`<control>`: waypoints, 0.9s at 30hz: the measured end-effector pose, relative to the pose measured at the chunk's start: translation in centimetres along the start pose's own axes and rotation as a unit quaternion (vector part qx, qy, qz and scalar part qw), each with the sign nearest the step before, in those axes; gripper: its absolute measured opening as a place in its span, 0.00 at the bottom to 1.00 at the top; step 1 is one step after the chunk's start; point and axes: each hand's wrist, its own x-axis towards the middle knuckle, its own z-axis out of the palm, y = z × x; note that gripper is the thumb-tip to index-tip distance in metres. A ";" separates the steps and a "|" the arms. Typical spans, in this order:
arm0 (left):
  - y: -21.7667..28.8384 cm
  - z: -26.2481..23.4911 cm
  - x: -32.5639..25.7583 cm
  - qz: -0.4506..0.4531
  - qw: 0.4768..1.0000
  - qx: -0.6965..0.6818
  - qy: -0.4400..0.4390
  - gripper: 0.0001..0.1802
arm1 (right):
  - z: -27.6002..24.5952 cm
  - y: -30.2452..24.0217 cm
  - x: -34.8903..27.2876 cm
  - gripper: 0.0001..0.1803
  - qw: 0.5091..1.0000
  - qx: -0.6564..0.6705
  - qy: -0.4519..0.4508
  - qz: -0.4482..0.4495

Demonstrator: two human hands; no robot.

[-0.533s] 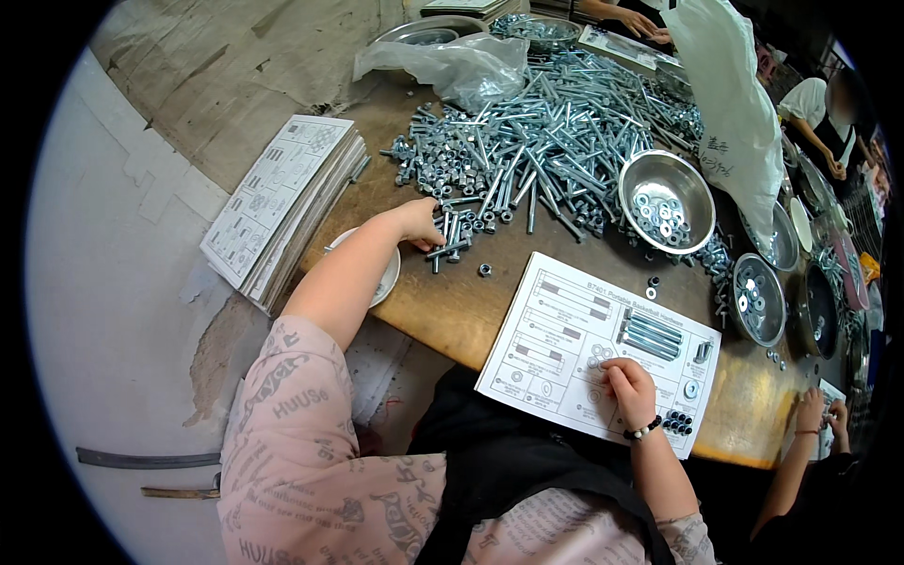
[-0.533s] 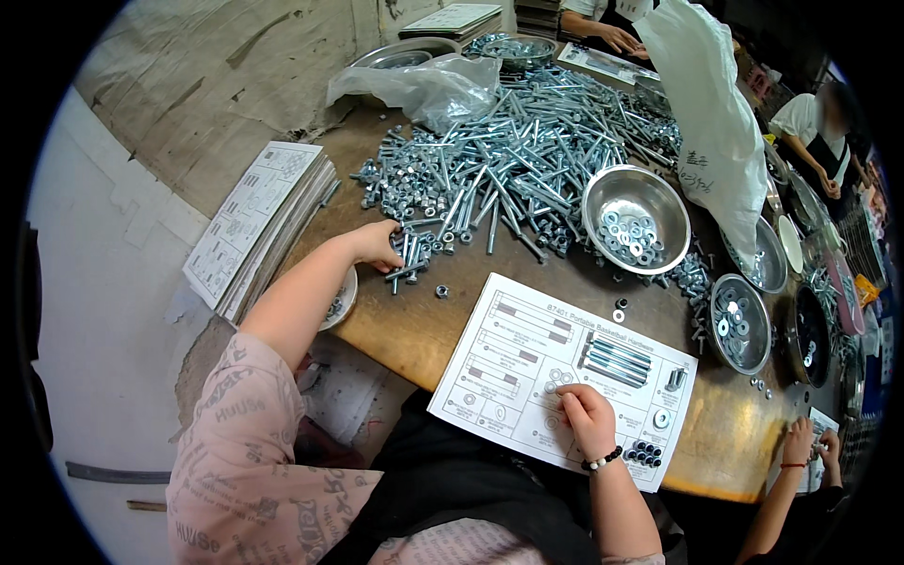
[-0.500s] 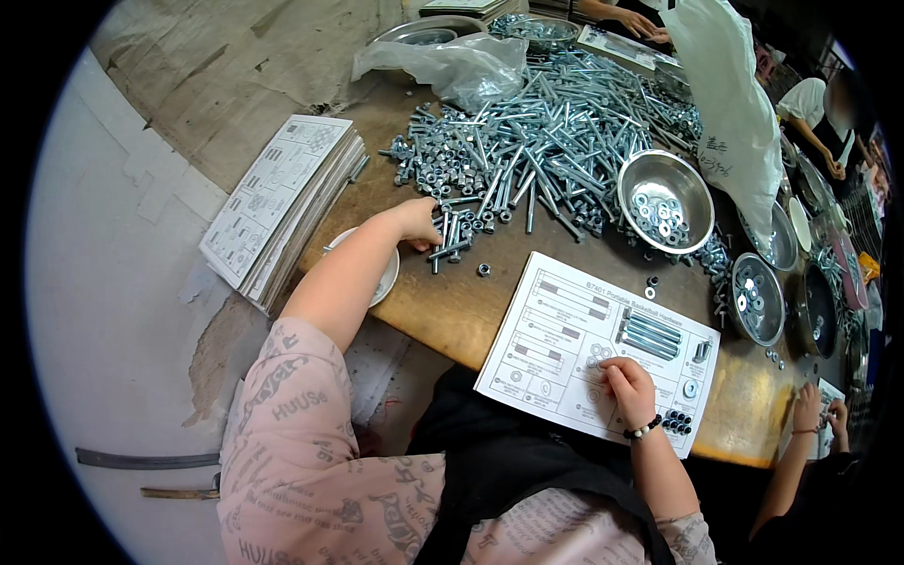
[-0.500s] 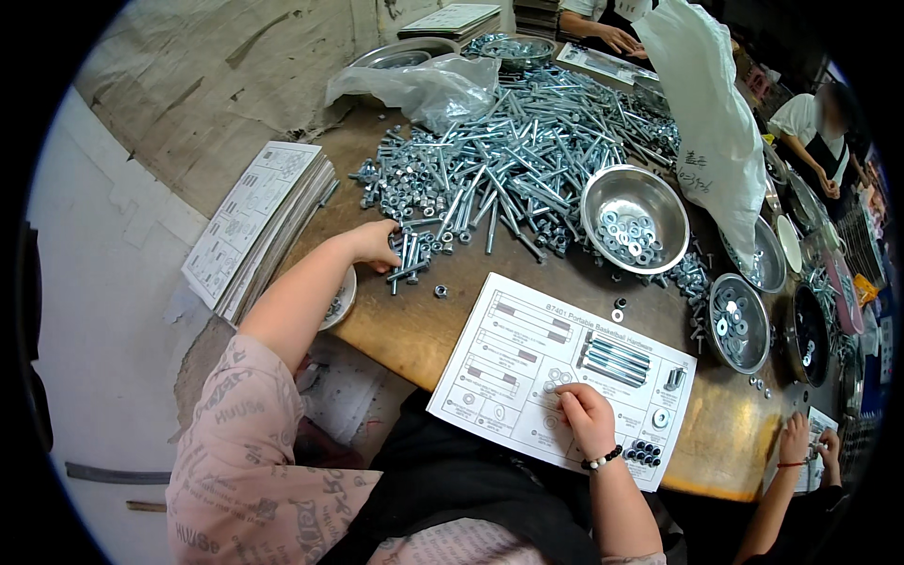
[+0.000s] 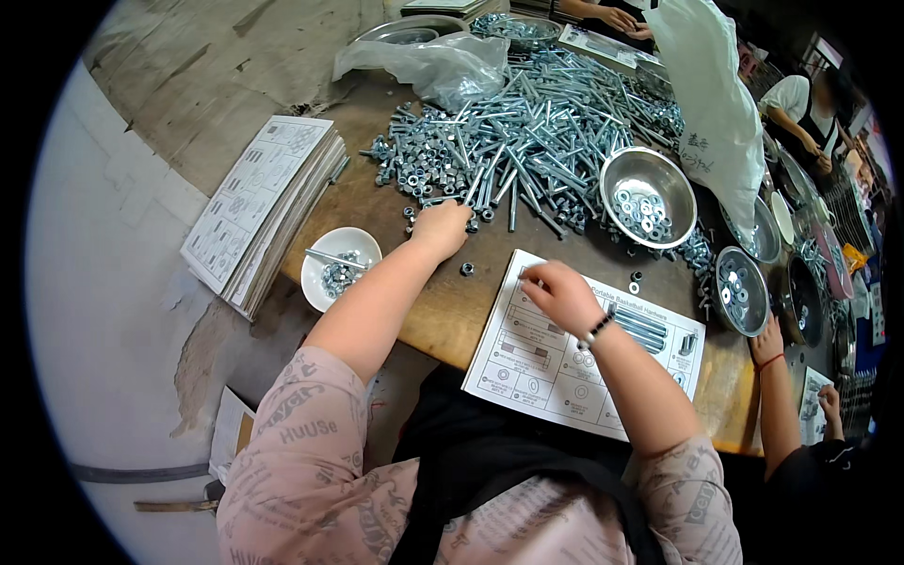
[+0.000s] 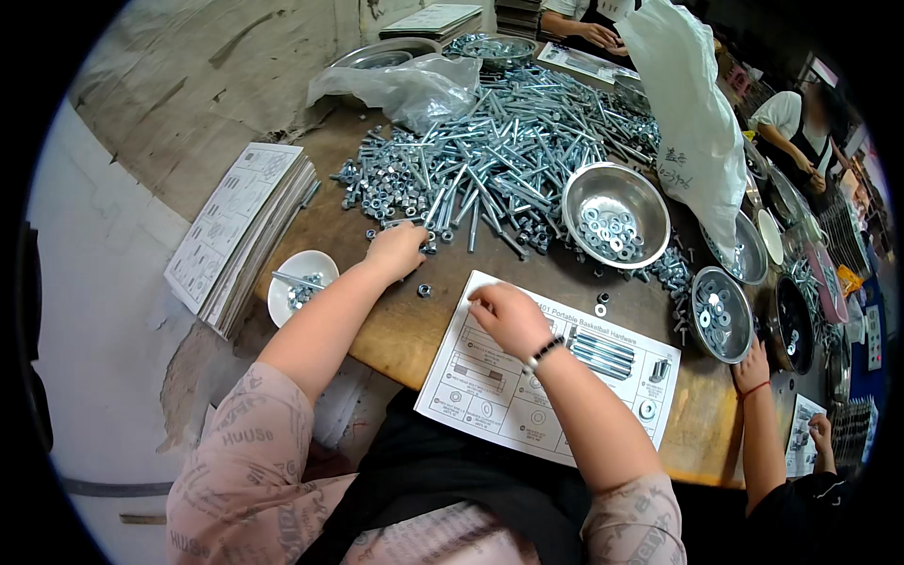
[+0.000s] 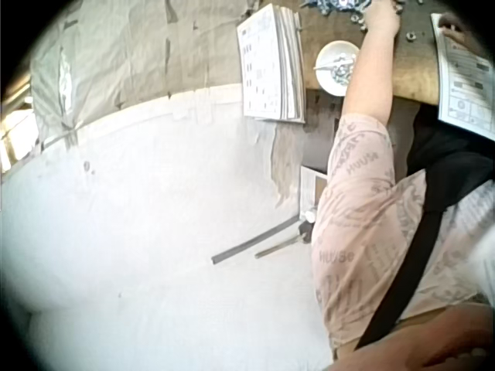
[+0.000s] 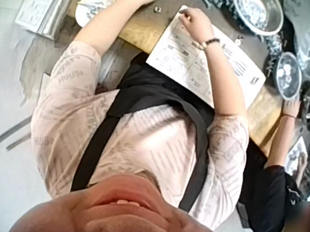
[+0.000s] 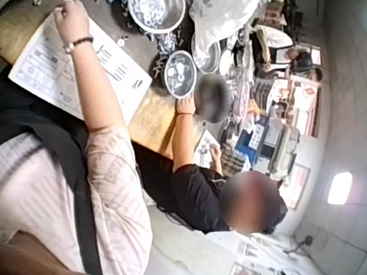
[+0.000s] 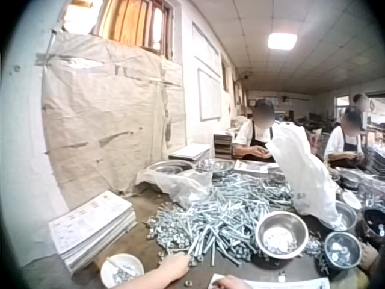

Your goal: The person sorts metal fasteners including bolts, nuts, and washers from a large pile on a table. They place selected items onto a printed layout sheet, arranging them in designated areas while other workers perform similar tasks nearby.

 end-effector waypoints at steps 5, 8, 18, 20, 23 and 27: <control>-0.5 0.0 -0.9 0.048 0.992 -0.111 -0.031 0.13 | 3.1 1.0 6.9 0.12 0.989 -0.134 0.053 -0.029; -1.6 0.1 -1.1 0.020 0.991 -0.128 -0.042 0.12 | 4.8 1.1 9.4 0.14 0.985 -0.161 0.062 -0.012; -0.2 0.3 -2.2 -0.041 0.998 0.021 0.045 0.23 | 5.9 1.1 11.2 0.09 0.972 -0.233 -0.016 -0.015; -0.7 1.0 -2.1 -0.031 0.998 -0.017 0.054 0.22 | 5.5 1.0 11.3 0.09 0.971 -0.232 -0.049 -0.009; -0.6 1.2 -2.1 -0.023 0.996 -0.045 0.070 0.22 | 5.0 1.2 11.3 0.09 0.977 -0.202 -0.075 0.011; -0.6 1.5 -1.5 -0.051 0.996 -0.001 0.069 0.22 | 5.4 2.5 11.1 0.08 0.983 -0.185 0.007 -0.003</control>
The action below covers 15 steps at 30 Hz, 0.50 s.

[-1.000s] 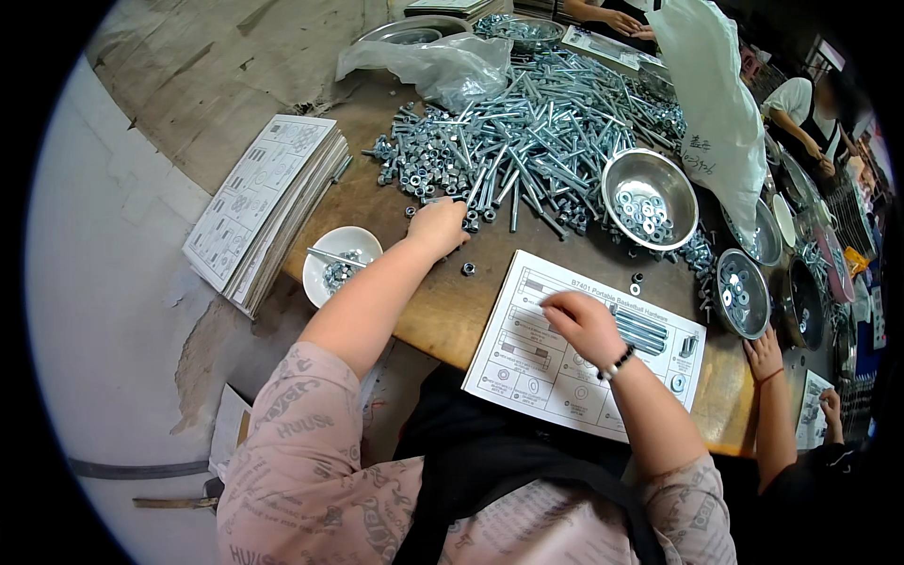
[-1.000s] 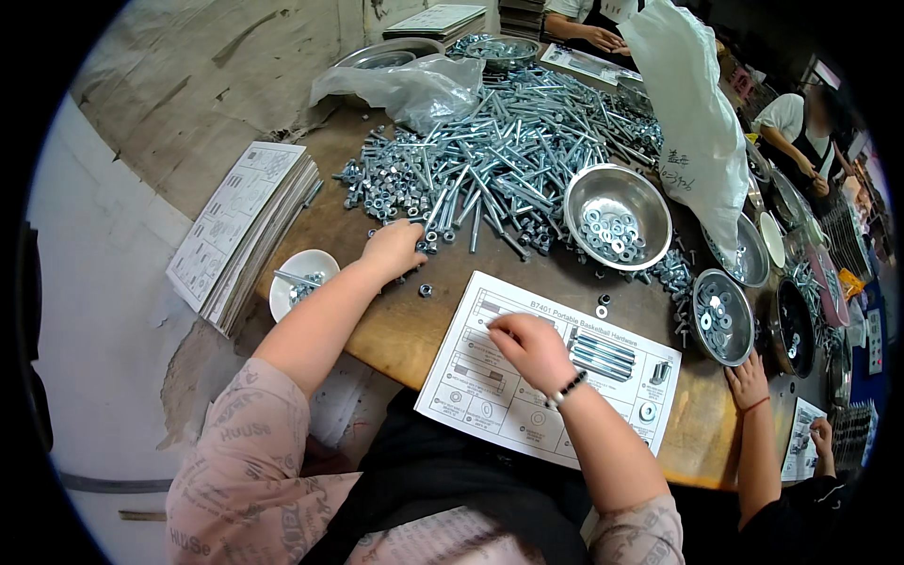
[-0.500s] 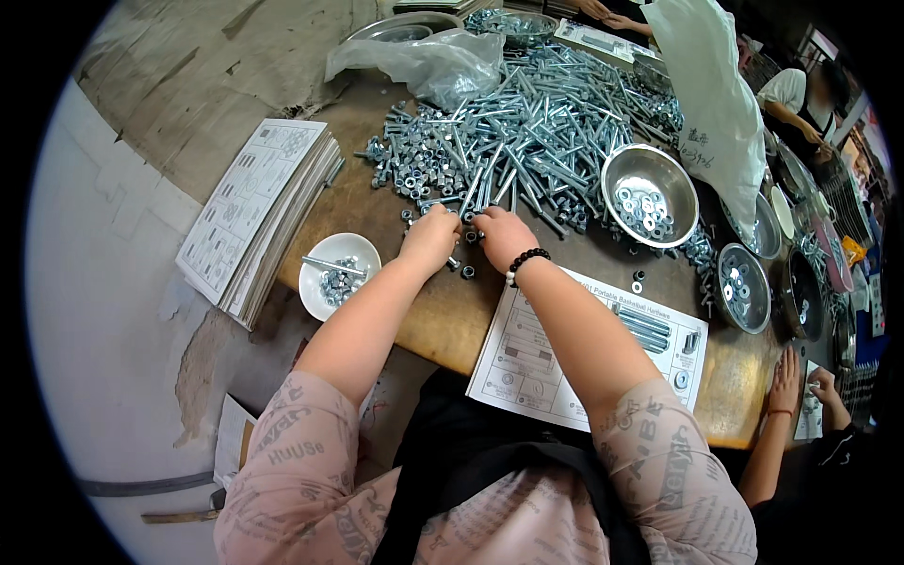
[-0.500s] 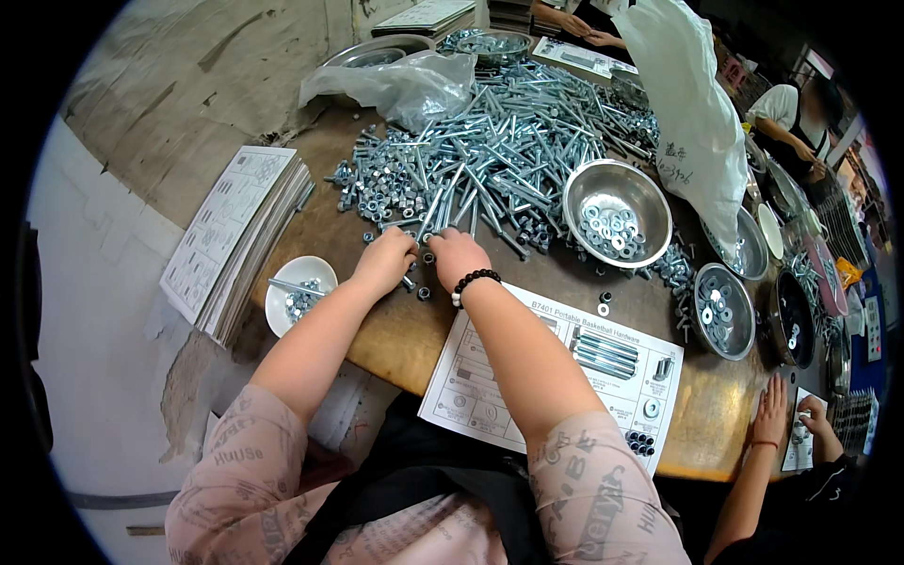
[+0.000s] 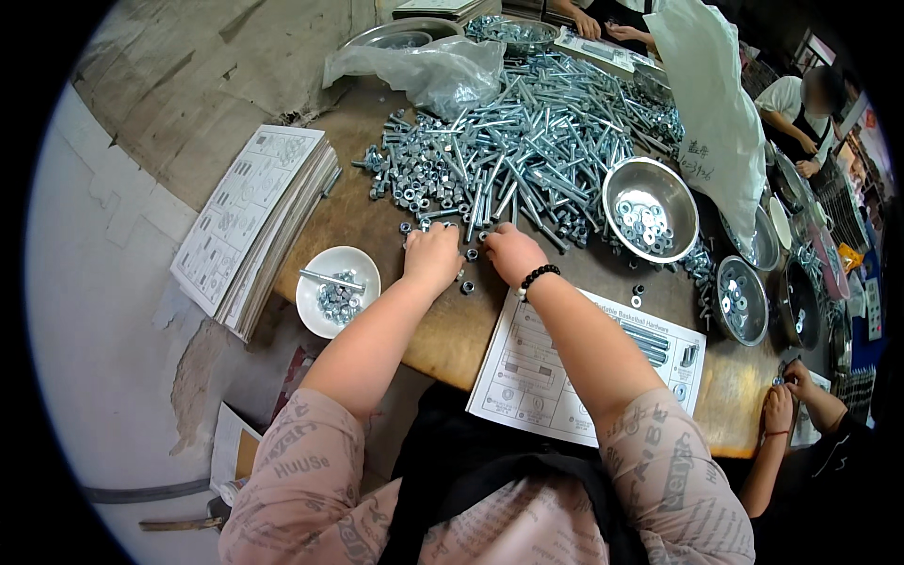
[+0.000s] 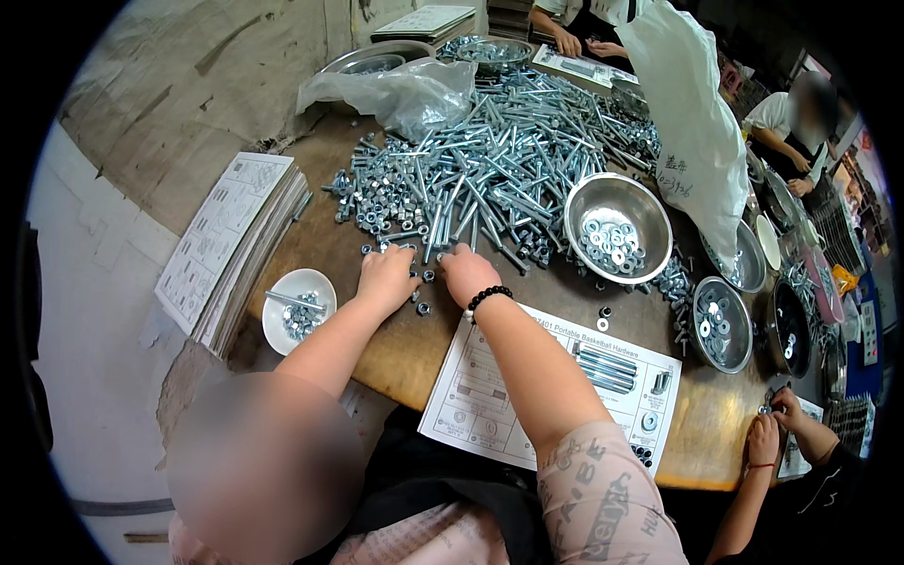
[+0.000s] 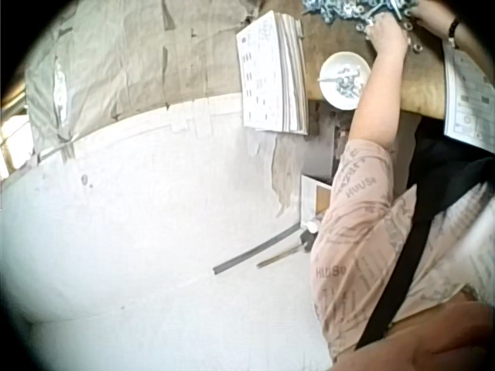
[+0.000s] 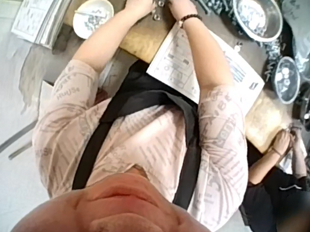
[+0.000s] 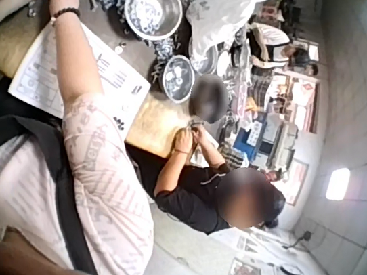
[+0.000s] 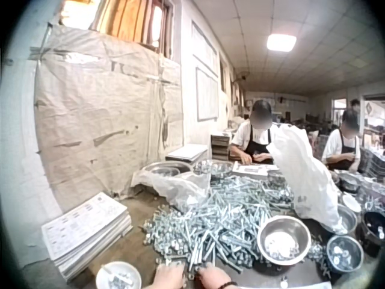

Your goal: The person sorts metal fasteners including bolts, nuts, and washers from a large pile on a table. They place selected items onto a printed layout sheet, arranging them in designated areas while other workers perform similar tasks nearby.

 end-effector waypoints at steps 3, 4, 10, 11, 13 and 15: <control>-0.2 -0.3 -0.2 0.017 1.000 -0.015 0.021 0.22 | 0.2 -1.0 -0.4 0.13 0.999 0.018 -0.012 -0.033; -0.1 -0.4 -0.4 0.025 0.999 -0.028 0.032 0.21 | 0.1 -1.4 -0.4 0.15 0.999 -0.002 -0.027 -0.041; -0.3 0.1 0.3 0.023 0.999 0.002 0.035 0.14 | 0.7 -1.6 -0.9 0.09 0.999 -0.003 -0.004 -0.034; -0.3 0.0 0.3 0.037 0.998 -0.018 0.038 0.13 | -0.1 -1.6 -1.4 0.08 1.000 0.020 0.007 -0.014; -0.4 0.4 0.5 0.021 0.999 0.036 0.034 0.18 | -2.2 -1.0 -2.9 0.09 0.994 0.066 0.070 -0.054; 0.7 -0.5 0.2 0.022 0.997 0.074 0.028 0.18 | -4.0 0.4 -4.9 0.11 0.987 0.116 0.100 -0.036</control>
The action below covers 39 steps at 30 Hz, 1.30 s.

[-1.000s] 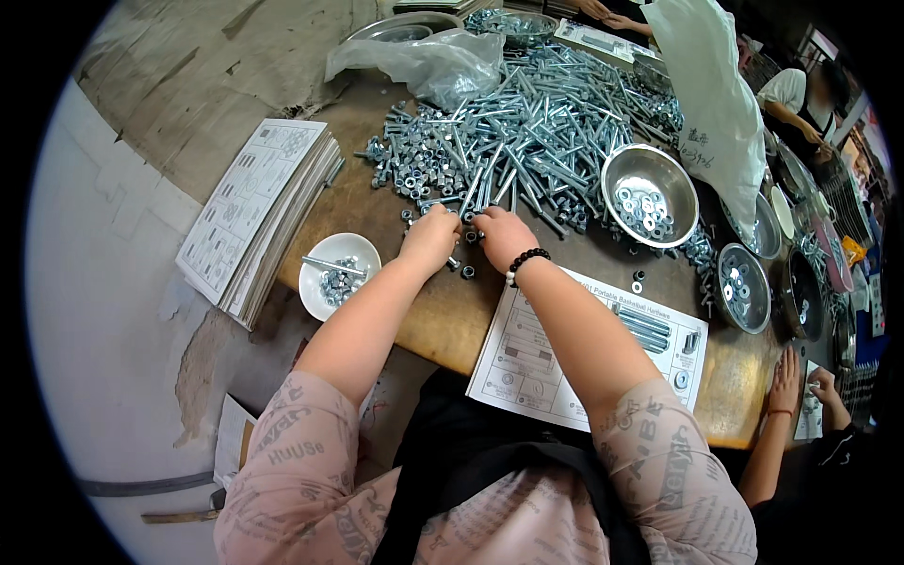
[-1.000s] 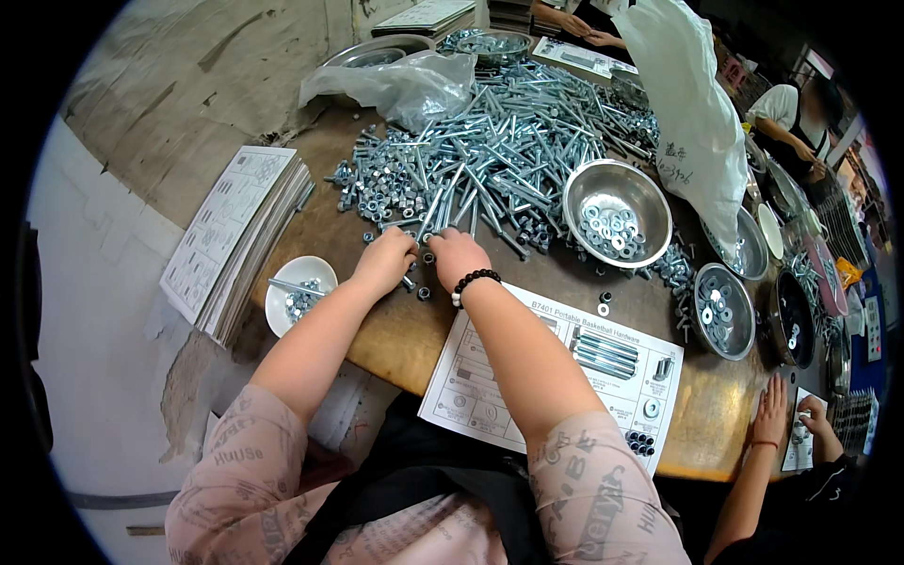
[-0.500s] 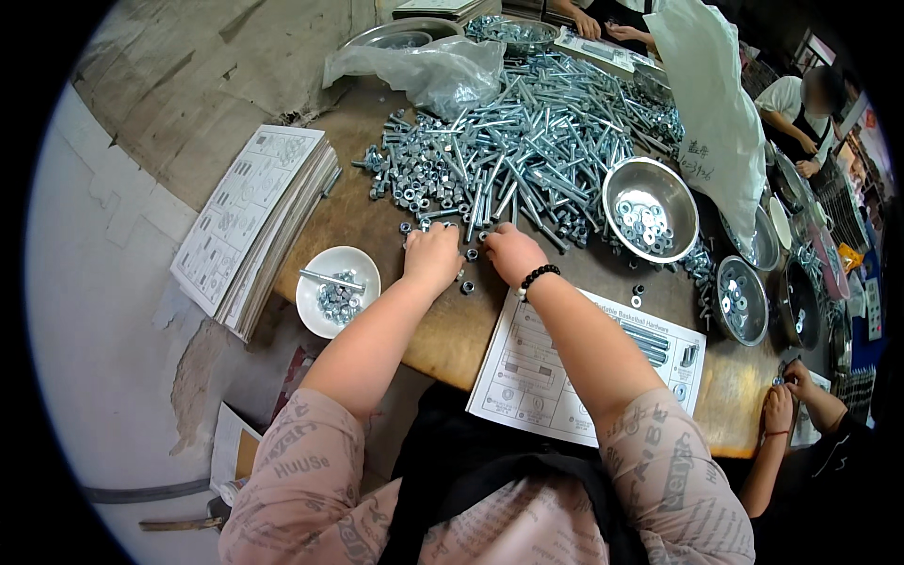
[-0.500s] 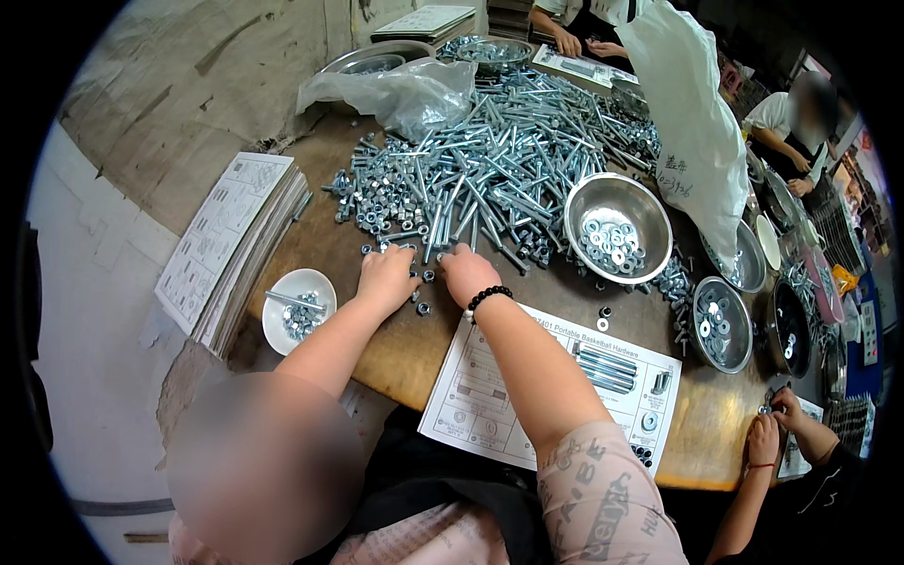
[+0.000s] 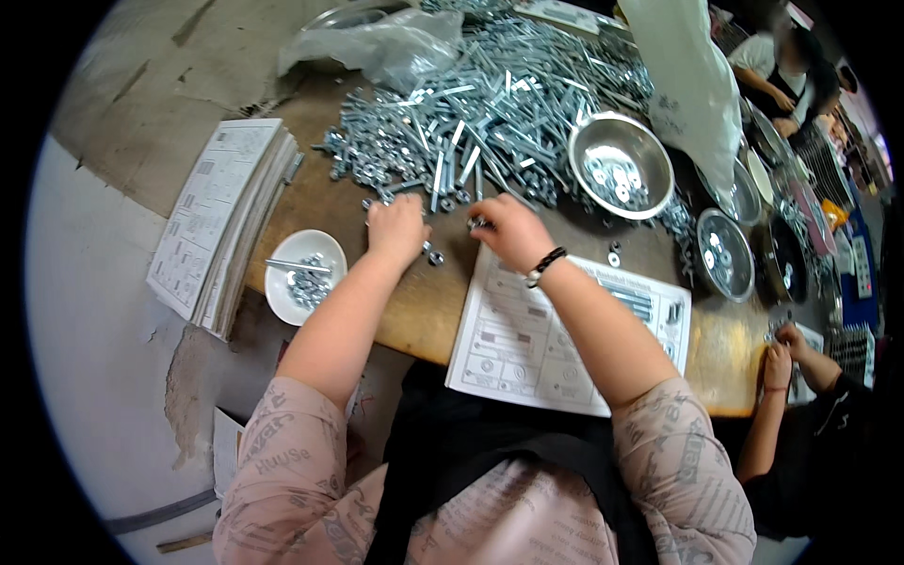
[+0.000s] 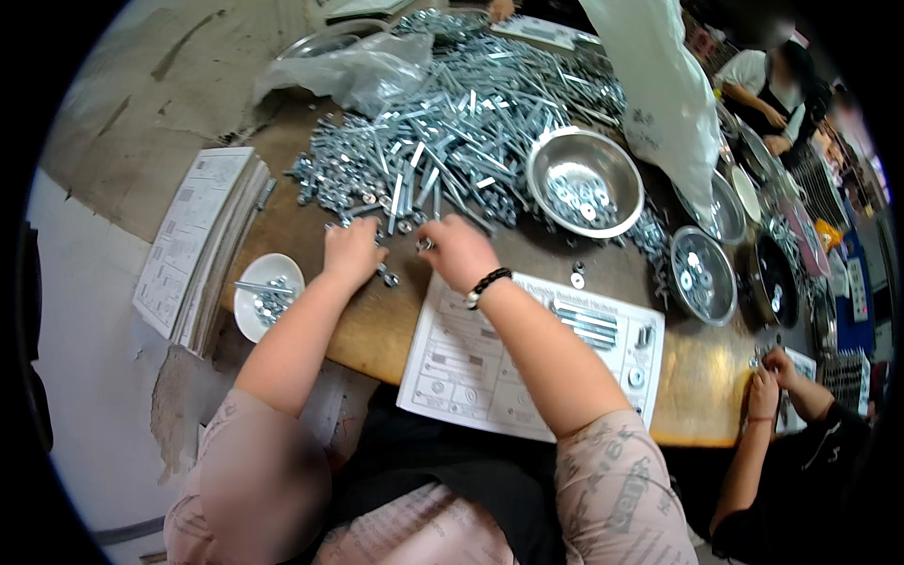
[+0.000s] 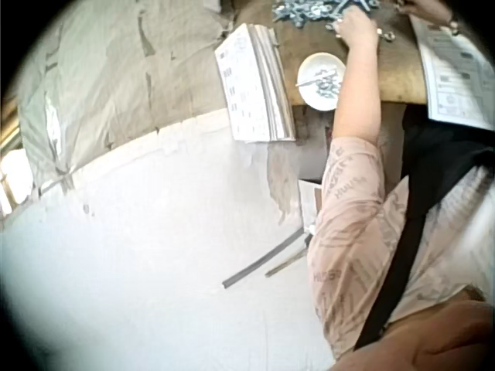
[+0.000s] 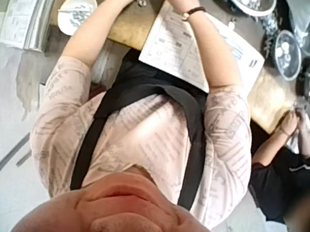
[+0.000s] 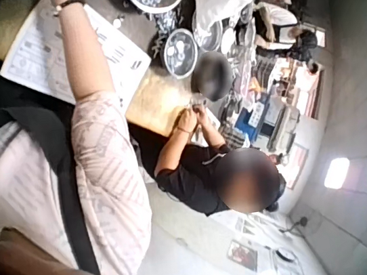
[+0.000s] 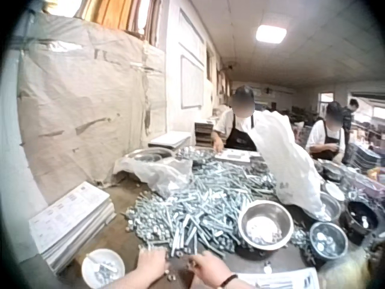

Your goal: The person sorts metal fasteners including bolts, nuts, and washers from a large pile on a table. They place selected items onto a printed layout sheet, arranging them in designated areas while other workers perform similar tasks nearby.

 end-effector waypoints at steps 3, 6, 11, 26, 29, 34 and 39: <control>0.2 0.6 0.4 -0.009 0.999 0.028 -0.021 0.17 | -4.1 0.1 -4.3 0.10 0.997 0.049 -0.002 0.060; 0.5 0.9 0.4 -0.016 0.999 0.028 -0.001 0.12 | -6.2 0.7 -9.6 0.11 0.993 0.001 -0.040 0.113; 0.6 0.8 1.0 -0.019 0.999 0.038 0.000 0.11 | -5.0 0.9 -17.1 0.12 0.989 -0.078 -0.077 0.102; 16.4 0.9 -6.3 0.309 0.914 -0.244 -0.098 0.12 | -4.6 2.1 -20.2 0.14 0.976 -0.034 0.025 0.216; 16.8 0.8 -6.5 0.324 0.893 -0.281 -0.137 0.14 | -4.5 2.2 -20.2 0.17 0.975 -0.025 0.042 0.218; 16.5 0.4 -7.7 0.334 0.877 -0.322 -0.126 0.21 | -4.6 2.5 -20.2 0.20 0.979 -0.028 0.040 0.197; 16.1 1.1 -8.0 0.338 0.876 -0.336 -0.079 0.23 | -4.6 2.1 -20.0 0.21 0.980 -0.033 0.037 0.190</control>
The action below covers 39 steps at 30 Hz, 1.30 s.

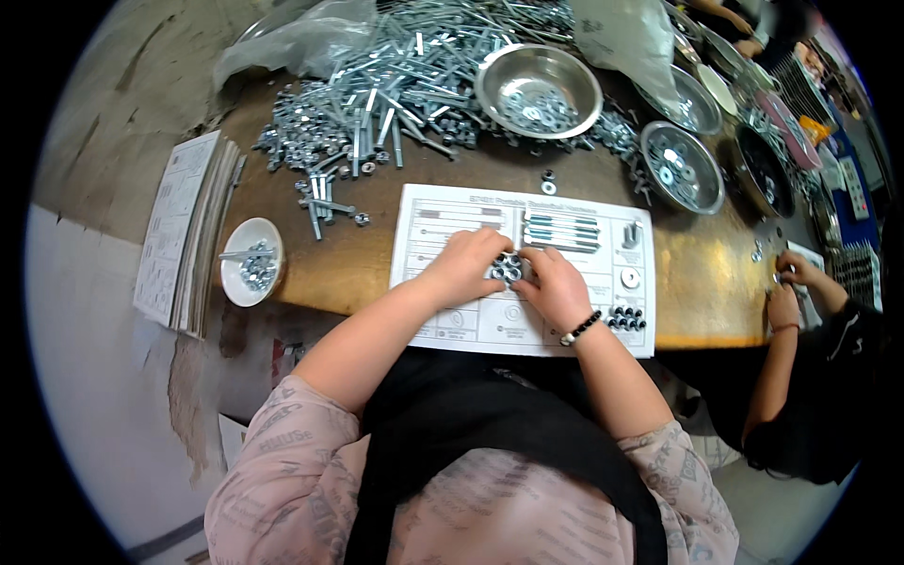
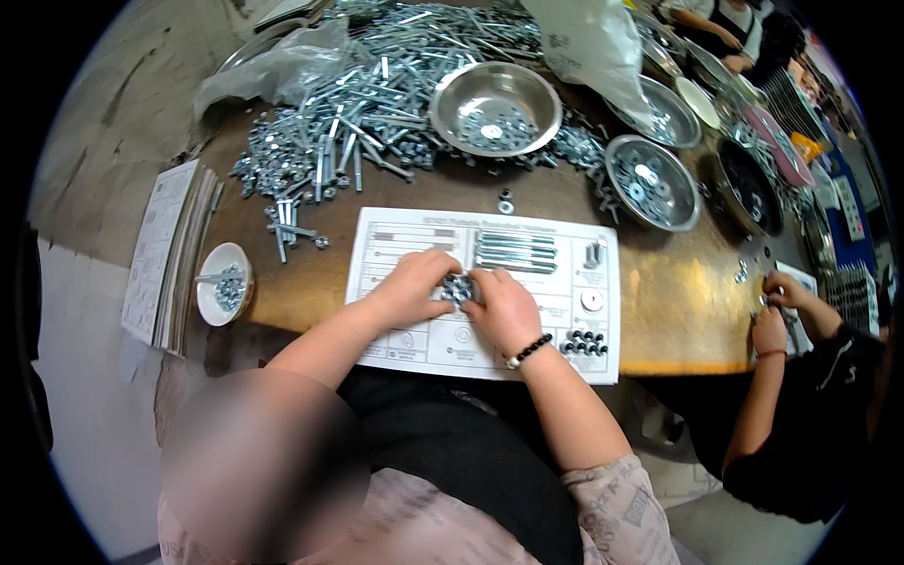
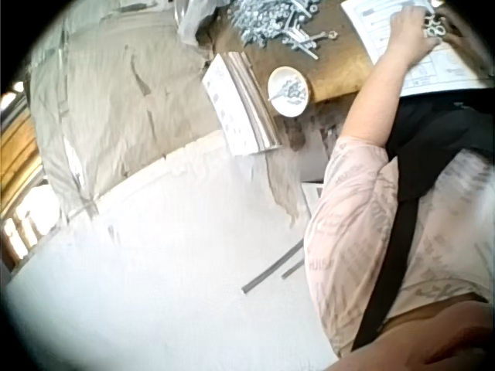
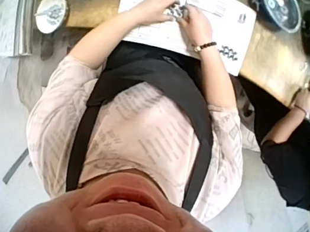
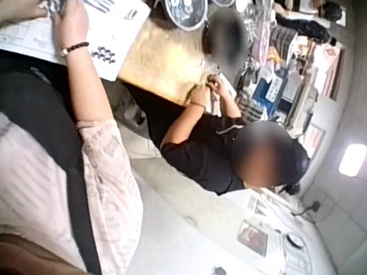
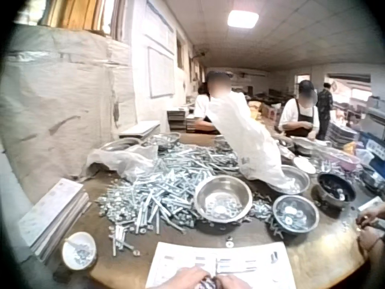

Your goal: The person sorts metal fasteners including bolts, nuts, and washers from a large pile on a table. They place selected items onto a printed layout sheet, arranging them in designated areas while other workers perform similar tasks nearby.

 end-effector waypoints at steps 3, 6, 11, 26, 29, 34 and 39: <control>0.4 0.2 0.2 0.004 1.000 0.008 -0.013 0.24 | 0.2 0.7 -0.2 0.22 1.000 0.015 0.001 0.002; 0.8 -0.7 -0.4 -0.016 1.000 -0.003 0.006 0.23 | -0.3 0.0 -0.5 0.24 0.999 0.042 0.002 0.015; -1.2 -7.5 -1.8 -0.175 0.980 0.080 0.051 0.18 | 0.0 0.4 -1.5 0.18 0.992 0.121 0.031 0.025; -12.8 -17.4 -6.8 -0.112 0.906 0.373 -0.164 0.17 | -0.7 -1.4 -1.1 0.14 0.988 0.156 0.011 -0.014; -13.2 -17.2 -6.5 -0.094 0.917 0.362 -0.137 0.14 | -0.7 -1.5 -1.2 0.13 0.988 0.156 0.001 -0.006; -14.0 -15.9 -6.9 -0.092 0.920 0.368 -0.094 0.11 | -0.9 -2.1 -0.8 0.13 0.988 0.155 0.003 -0.019; -13.4 -15.4 -7.1 -0.085 0.907 0.394 -0.120 0.12 | -0.9 -2.0 -1.0 0.13 0.988 0.154 -0.002 -0.022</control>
